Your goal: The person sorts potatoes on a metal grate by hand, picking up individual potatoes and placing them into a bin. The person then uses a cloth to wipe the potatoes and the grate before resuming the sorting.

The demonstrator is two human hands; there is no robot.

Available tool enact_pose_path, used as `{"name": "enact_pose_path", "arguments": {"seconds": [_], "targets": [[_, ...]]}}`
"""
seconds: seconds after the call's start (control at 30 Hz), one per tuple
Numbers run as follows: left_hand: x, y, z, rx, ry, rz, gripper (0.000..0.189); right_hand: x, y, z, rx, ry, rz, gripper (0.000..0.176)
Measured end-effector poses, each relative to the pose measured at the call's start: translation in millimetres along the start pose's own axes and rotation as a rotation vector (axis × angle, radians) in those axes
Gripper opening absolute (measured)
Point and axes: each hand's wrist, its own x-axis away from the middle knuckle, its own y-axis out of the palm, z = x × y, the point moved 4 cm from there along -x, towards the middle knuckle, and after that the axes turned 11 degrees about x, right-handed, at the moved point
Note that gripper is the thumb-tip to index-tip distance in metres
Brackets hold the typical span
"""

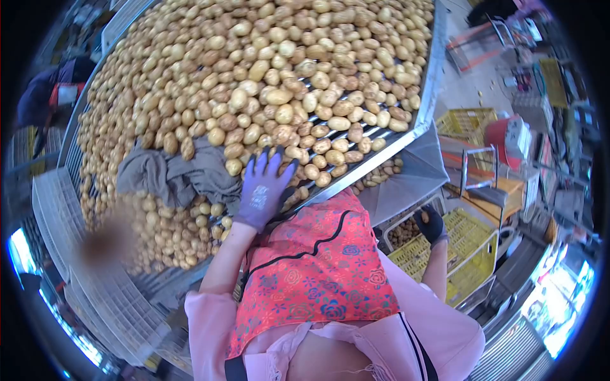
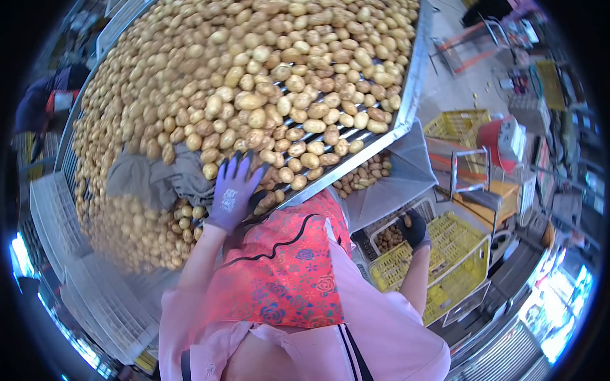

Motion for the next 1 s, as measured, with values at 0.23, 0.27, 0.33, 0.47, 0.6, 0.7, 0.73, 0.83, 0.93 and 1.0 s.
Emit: {"name": "enact_pose_path", "arguments": {"seconds": [0.23, 0.27, 0.33, 0.47, 0.6, 0.7, 0.73, 0.83, 0.93, 1.0], "targets": [[-43.3, 67.1, -7.8, -0.155, 0.085, -0.087, 0.061, -57.3, -65.9, -121.0, 0.356, 0.413, 0.566, 0.041], [-53.5, 75.0, -10.8, -0.141, 0.113, -0.076, 0.061, -81.7, -57.3, -151.1, 0.398, 0.225, 0.683, 0.040], [-77.7, 51.0, -5.5, 0.025, 0.116, -0.133, 0.063, -119.7, -61.7, -233.1, 0.305, 0.043, 0.558, 0.047], [-117.5, 45.0, -15.8, -0.088, 0.228, -0.064, 0.072, -202.4, -44.2, -304.9, 0.353, -0.018, 0.401, 0.061], [-172.1, 22.3, -30.8, -0.064, 0.220, -0.039, 0.069, -260.9, -63.2, -294.9, 0.417, 0.087, 0.308, 0.063], [-202.6, 27.0, -37.2, -0.068, 0.212, -0.030, 0.055, -306.1, -87.5, -282.9, 0.349, 0.100, 0.343, 0.058], [-209.0, 25.7, -38.1, -0.111, 0.174, 0.002, 0.056, -319.9, -95.7, -281.4, 0.324, 0.092, 0.329, 0.057], [-208.4, 19.1, -38.6, 0.082, 0.139, 0.079, 0.050, -358.3, -115.0, -276.9, 0.209, 0.138, 0.294, 0.061], [-188.0, 30.7, -34.2, -0.101, 0.163, 0.029, 0.051, -402.6, -121.4, -264.0, 0.195, 0.159, 0.403, 0.080], [-169.5, 34.4, -28.8, -0.057, 0.151, 0.023, 0.052, -411.9, -132.4, -263.5, 0.209, 0.139, 0.327, 0.078]]}}
